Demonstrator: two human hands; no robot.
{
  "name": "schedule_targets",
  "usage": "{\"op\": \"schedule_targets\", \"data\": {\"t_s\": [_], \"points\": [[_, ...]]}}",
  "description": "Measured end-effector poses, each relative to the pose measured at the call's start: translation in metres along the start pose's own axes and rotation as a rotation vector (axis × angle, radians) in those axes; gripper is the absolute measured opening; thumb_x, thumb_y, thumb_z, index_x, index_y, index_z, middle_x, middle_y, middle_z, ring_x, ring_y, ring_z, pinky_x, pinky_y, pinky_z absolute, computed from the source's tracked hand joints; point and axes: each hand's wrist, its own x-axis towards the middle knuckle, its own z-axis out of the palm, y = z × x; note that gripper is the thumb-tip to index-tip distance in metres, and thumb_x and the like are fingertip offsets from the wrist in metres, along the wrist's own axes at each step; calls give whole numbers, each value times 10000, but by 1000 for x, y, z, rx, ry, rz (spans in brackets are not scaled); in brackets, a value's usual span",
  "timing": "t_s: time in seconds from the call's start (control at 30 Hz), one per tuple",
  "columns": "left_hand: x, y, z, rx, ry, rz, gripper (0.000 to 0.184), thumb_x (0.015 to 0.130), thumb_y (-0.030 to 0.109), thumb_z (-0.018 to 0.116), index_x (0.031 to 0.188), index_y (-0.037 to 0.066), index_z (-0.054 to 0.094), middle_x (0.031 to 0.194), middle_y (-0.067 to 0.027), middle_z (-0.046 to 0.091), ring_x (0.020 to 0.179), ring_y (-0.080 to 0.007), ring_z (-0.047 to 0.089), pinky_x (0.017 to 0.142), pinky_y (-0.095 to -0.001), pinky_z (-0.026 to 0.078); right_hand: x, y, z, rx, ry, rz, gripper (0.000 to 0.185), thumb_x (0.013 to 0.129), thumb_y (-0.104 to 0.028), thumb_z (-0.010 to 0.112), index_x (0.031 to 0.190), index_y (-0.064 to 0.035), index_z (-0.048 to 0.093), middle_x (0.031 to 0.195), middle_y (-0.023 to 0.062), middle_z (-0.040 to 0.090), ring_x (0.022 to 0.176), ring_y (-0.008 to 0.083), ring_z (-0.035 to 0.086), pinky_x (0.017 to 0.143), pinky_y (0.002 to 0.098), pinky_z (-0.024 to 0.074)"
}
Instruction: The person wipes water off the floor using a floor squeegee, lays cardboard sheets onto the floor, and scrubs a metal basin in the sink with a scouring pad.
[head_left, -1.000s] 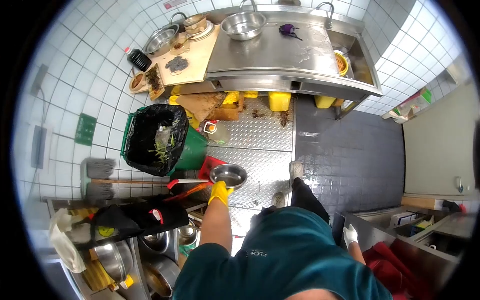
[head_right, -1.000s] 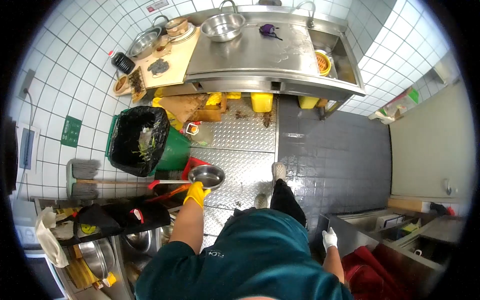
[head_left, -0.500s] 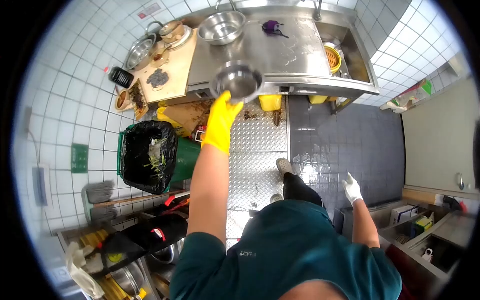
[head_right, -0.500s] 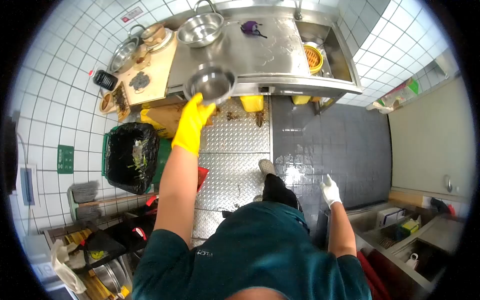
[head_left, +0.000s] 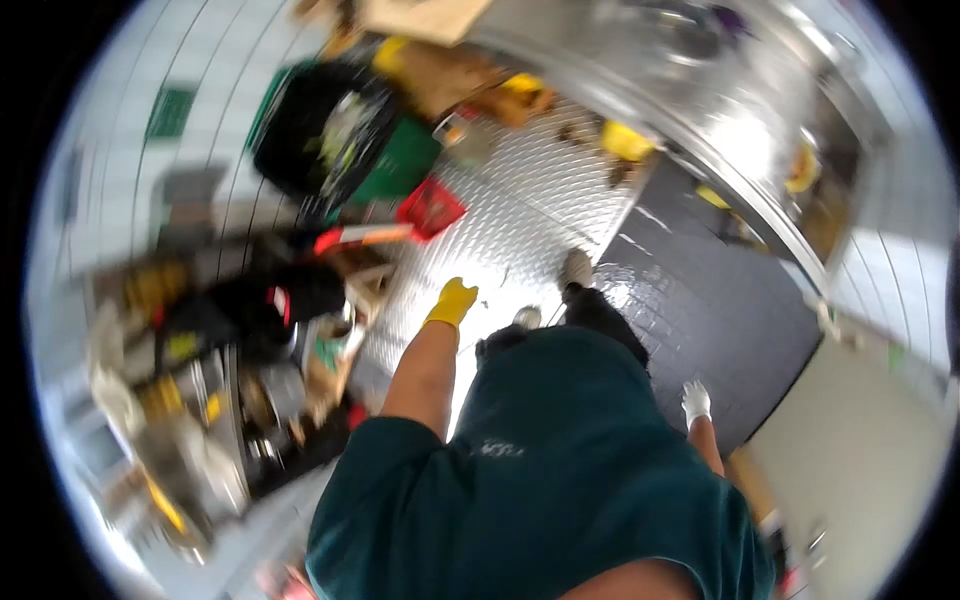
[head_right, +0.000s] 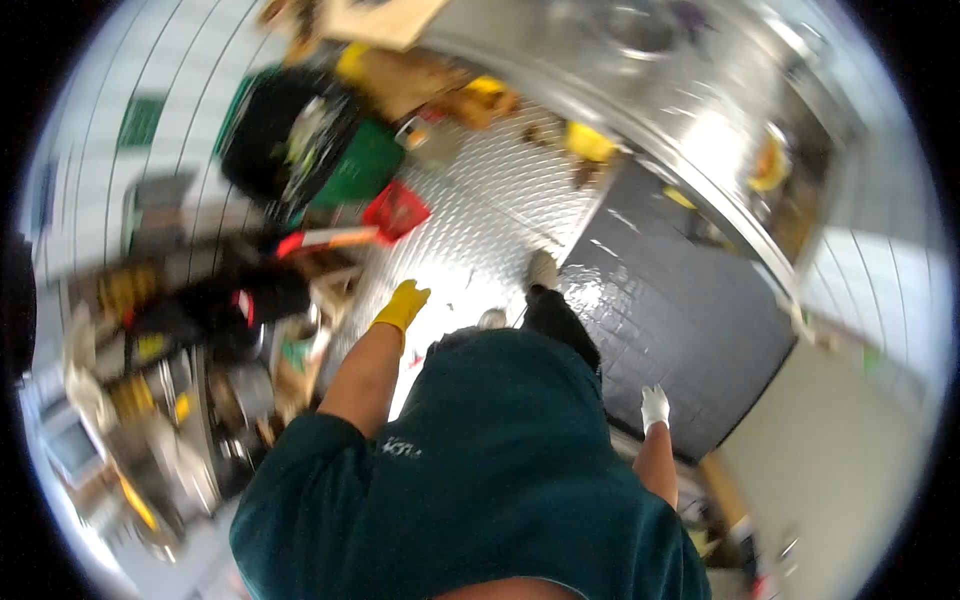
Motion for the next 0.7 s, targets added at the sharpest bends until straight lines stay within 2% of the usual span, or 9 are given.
{"op": "schedule_targets", "data": {"t_s": [0.07, 0.17, 0.23, 0.33, 0.4, 0.43, 0.5, 0.57, 0.7], "points": [[-78, -66, -12, 26, -67, -375, 635, 912, 394, 603, 1394, -9, 504, 1408, -254, 528, 1340, -371, 480, 1100, -412, 400, 28, -14, -20, 287, -210, 140, 626, 961, -301, 549, 1507, -51, 371, 1299, 162, 596, 1109, 300, 603, 949, 431, 472], [-128, -279, 76, -158, 192, -631, 369, 957, 362, 589, 969, 1, 663, 896, -189, 663, 771, -279, 648, 667, -441, 529, 59, -76, -45, 20, -56, 157, 579, 1006, -310, 504, 1521, -98, 348, 1268, 65, 570, 1008, 191, 586, 873, 384, 483], [-184, -333, 95, -306, 315, -658, 345, 932, 345, 647, 1011, 11, 617, 758, -116, 598, 611, -219, 548, 523, -403, 437, 73, -129, -56, -14, -18, 103, 537, 996, -301, 531, 1482, -109, 406, 1197, 41, 598, 988, 173, 583, 853, 375, 491], [-236, -337, 105, -704, 500, -863, 439, 922, 303, 673, 1252, 25, 588, 805, -60, 596, 650, -182, 533, 536, -377, 418, 128, -192, -81, 92, 24, -2, 458, 975, -285, 569, 1398, -117, 514, 1083, 29, 644, 991, 170, 594, 822, 373, 501], [-261, -290, 79, -958, 470, -890, 620, 910, 315, 692, 1398, 5, 468, 1089, -151, 636, 951, -245, 607, 771, -396, 487, 183, -221, -101, -1639, 161, -912, 460, 972, -297, 564, 1384, -96, 532, 1139, 51, 643, 1048, 191, 597, 833, 350, 498], [-275, -255, 57, -1080, 455, -912, 716, 904, 321, 701, 1470, -5, 408, 1231, -196, 656, 1101, -276, 644, 889, -405, 521, 196, -239, -99, -1085, 50, -768, 481, 971, -290, 566, 1401, -78, 518, 1185, 61, 636, 1044, 197, 599, 824, 332, 497], [-273, -257, 64, -1011, 418, -914, 721, 897, 318, 703, 1468, -13, 410, 1238, -212, 650, 1081, -289, 651, 892, -398, 522, 191, -266, -74, -559, -28, -660, 526, 971, -288, 566, 1433, -49, 486, 1259, 87, 615, 1001, 192, 600, 789, 308, 494], [-259, -291, 83, -882, 431, -853, 701, 887, 299, 704, 1445, -33, 439, 1236, -227, 647, 1091, -289, 649, 916, -387, 516, 151, -290, -39, -597, 29, -787, 574, 971, -297, 562, 1463, -24, 448, 1314, 118, 590, 924, 173, 596, 737, 296, 491], [-236, -325, 71, -698, 441, -746, 638, 896, 316, 660, 1400, -39, 497, 1302, -274, 609, 1211, -335, 603, 1005, -377, 478, 72, -269, 10, -603, 33, -610, 669, 954, -347, 568, 1504, -9, 391, 1411, 158, 540, 996, 183, 597, 799, 338, 507]]}}
